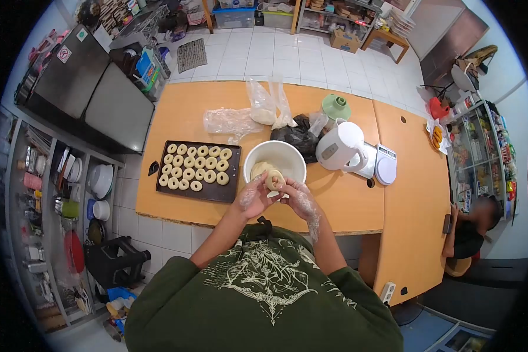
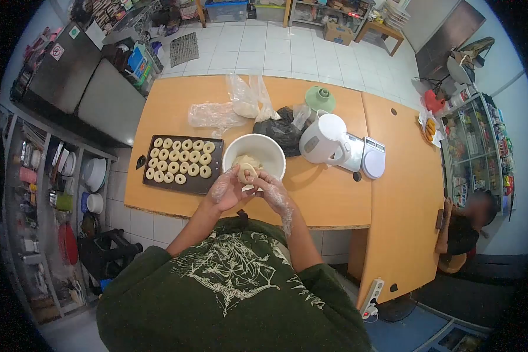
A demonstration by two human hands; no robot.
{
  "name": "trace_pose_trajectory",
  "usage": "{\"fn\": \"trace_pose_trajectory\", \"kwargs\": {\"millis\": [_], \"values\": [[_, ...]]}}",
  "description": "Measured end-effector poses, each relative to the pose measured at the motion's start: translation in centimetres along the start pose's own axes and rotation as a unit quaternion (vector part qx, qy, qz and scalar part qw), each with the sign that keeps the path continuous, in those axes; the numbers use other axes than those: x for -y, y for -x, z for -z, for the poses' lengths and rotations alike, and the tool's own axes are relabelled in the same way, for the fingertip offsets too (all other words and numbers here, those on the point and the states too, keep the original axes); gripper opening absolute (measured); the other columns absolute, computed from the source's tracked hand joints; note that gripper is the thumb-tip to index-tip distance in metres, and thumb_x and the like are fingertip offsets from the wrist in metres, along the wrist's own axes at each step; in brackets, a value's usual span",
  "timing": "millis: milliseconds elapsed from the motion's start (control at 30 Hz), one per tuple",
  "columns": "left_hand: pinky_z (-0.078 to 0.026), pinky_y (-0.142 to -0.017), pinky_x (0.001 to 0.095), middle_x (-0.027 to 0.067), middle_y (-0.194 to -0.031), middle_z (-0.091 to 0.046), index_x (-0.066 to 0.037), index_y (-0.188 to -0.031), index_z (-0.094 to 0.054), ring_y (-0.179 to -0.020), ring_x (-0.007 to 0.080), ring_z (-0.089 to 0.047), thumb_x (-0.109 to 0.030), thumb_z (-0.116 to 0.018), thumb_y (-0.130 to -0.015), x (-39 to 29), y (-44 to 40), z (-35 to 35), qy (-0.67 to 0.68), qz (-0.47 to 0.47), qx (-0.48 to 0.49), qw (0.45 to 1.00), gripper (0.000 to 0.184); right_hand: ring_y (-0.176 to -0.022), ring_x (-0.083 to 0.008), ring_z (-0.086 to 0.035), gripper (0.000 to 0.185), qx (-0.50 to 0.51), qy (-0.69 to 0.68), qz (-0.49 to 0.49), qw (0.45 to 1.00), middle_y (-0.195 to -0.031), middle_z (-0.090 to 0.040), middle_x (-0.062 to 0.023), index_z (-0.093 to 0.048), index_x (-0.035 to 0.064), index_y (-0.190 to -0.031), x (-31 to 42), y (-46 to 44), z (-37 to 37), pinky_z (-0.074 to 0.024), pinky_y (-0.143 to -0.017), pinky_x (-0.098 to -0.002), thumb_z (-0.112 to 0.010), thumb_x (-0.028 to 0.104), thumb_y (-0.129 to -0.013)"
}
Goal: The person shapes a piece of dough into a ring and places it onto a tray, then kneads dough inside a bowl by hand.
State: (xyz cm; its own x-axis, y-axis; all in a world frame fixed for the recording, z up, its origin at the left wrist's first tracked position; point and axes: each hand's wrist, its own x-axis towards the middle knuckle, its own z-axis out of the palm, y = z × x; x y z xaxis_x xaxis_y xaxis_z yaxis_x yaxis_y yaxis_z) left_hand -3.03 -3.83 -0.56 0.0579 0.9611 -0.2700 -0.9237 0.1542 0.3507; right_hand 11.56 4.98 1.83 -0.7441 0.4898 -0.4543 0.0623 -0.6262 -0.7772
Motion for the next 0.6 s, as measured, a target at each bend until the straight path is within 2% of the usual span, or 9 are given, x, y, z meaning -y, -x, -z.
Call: {"fn": "trace_pose_trajectory", "kwargs": {"millis": [133, 200, 233, 300, 400, 533, 600], "values": [[-0.043, -0.095, 0.0419, 0.0047, -0.120, -0.058, -0.012, -0.123, -0.052, -0.114, 0.0179, -0.052, -0.034, -0.049, -0.099, 0.5, 0.1, 0.0, -0.010, -0.020, -0.006, 1.000, 0.033, -0.076, -0.0131, -0.061, 0.018, 0.016, -0.093, 0.068, 0.993, -0.098, -0.066, -0.0068, -0.059, 0.0033, -0.105, -1.1, -0.6, 0.8, -0.0546, -0.074, -0.0336, -0.059, 0.017, -0.093], [-0.043, -0.094, 0.0420, 0.0039, -0.119, -0.059, -0.012, -0.121, -0.054, -0.114, 0.0175, -0.051, -0.033, -0.051, -0.098, 0.6, 0.2, 0.0, -0.015, -0.030, -0.001, 0.999, 0.031, -0.065, -0.0085, -0.053, 0.013, 0.036, -0.174, 0.105, 0.978, -0.095, -0.065, -0.0043, -0.058, 0.0061, -0.101, -1.5, -0.8, 1.1, -0.0511, -0.068, -0.0278, -0.059, 0.016, -0.093], [-0.043, -0.094, 0.0414, 0.0034, -0.117, -0.060, -0.012, -0.118, -0.057, -0.113, 0.0174, -0.052, -0.033, -0.053, -0.096, 0.6, 0.2, -0.1, -0.038, -0.033, 0.007, 0.999, 0.030, -0.065, -0.0085, -0.053, 0.013, 0.036, -0.174, 0.104, 0.979, -0.095, -0.065, -0.0043, -0.058, 0.0061, -0.101, -1.7, -0.9, 1.2, -0.0511, -0.068, -0.0278, -0.059, 0.016, -0.093], [-0.044, -0.094, 0.0408, 0.0029, -0.116, -0.060, -0.012, -0.115, -0.059, -0.111, 0.0173, -0.053, -0.033, -0.055, -0.095, 0.5, 0.2, -0.2, -0.062, -0.036, 0.015, 0.997, 0.029, -0.058, -0.0046, -0.044, 0.011, 0.054, -0.213, 0.085, 0.972, -0.083, -0.061, 0.0000, -0.058, 0.0073, -0.101, -1.6, -0.9, 1.0, -0.0461, -0.060, -0.0232, -0.059, 0.016, -0.094], [-0.044, -0.092, 0.0398, 0.0023, -0.113, -0.061, -0.012, -0.110, -0.061, -0.106, 0.0166, -0.055, -0.032, -0.058, -0.094, 0.4, 0.2, 0.3, -0.059, -0.047, 0.029, 0.997, 0.026, -0.058, -0.0024, -0.043, 0.012, 0.035, -0.176, 0.068, 0.981, -0.079, -0.058, 0.0021, -0.058, 0.0072, -0.102, -1.0, -0.5, 0.3, -0.0421, -0.057, -0.0210, -0.058, 0.016, -0.094], [-0.044, -0.090, 0.0403, 0.0017, -0.111, -0.061, -0.012, -0.110, -0.061, -0.104, 0.0166, -0.056, -0.030, -0.058, -0.093, 0.2, 0.5, -0.7, -0.051, -0.045, 0.012, 0.998, 0.025, -0.057, -0.0015, -0.042, 0.013, 0.055, -0.150, 0.052, 0.986, -0.084, -0.061, 0.0013, -0.058, 0.0067, -0.104, -0.5, -0.4, 0.5, -0.0419, -0.058, -0.0205, -0.058, 0.015, -0.094], [-0.044, -0.090, 0.0407, 0.0017, -0.111, -0.061, -0.012, -0.109, -0.061, -0.105, 0.0165, -0.056, -0.030, -0.057, -0.094, 0.2, 0.4, -0.6, -0.056, -0.051, -0.009, 0.997, 0.024, -0.059, -0.0014, -0.043, 0.013, 0.074, -0.153, 0.053, 0.984, -0.093, -0.063, 0.0006, -0.057, 0.0066, -0.104, -0.6, -0.6, 0.7, -0.0410, -0.058, -0.0203, -0.057, 0.014, -0.094]]}}
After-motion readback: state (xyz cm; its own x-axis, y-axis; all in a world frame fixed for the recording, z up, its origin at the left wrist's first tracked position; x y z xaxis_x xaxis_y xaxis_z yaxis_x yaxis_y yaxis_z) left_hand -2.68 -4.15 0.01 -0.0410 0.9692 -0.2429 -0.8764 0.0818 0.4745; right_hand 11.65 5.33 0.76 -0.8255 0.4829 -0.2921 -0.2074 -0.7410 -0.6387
